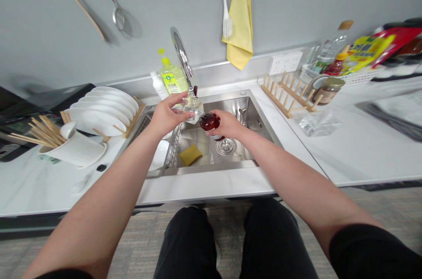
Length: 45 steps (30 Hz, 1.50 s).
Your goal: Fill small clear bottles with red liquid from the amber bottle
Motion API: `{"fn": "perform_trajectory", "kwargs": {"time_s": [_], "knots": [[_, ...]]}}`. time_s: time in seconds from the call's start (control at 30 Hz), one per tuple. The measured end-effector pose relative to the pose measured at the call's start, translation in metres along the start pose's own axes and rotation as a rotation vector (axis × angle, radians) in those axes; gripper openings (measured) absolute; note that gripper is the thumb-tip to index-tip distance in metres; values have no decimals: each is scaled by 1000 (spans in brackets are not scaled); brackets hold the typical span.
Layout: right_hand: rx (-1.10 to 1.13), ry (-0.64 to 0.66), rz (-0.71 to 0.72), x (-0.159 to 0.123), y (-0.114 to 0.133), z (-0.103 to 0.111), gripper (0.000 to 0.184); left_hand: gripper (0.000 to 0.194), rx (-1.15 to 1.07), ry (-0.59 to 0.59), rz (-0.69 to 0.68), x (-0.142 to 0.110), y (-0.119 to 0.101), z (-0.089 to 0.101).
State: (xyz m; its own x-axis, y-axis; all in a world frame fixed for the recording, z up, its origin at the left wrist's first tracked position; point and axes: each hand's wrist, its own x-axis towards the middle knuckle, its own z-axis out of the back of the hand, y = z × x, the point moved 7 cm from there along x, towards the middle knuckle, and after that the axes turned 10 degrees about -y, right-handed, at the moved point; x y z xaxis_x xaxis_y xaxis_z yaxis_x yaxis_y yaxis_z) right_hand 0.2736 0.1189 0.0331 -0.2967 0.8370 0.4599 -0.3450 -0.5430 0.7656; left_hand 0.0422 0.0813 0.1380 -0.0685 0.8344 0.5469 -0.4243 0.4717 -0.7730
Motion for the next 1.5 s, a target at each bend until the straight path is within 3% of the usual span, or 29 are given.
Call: {"fn": "perform_trajectory", "kwargs": {"time_s": [0.77,1.07,1.5], "knots": [[39,-32,-28,-1,2,2,73,84,143,66,-113,12,-17,-1],[58,-48,-19,-2,3,4,74,87,87,76,-59,13,-24,-4],[83,-74,-17,-1,0,2,72,89,291,140,-126,20,-42,-6]]}}
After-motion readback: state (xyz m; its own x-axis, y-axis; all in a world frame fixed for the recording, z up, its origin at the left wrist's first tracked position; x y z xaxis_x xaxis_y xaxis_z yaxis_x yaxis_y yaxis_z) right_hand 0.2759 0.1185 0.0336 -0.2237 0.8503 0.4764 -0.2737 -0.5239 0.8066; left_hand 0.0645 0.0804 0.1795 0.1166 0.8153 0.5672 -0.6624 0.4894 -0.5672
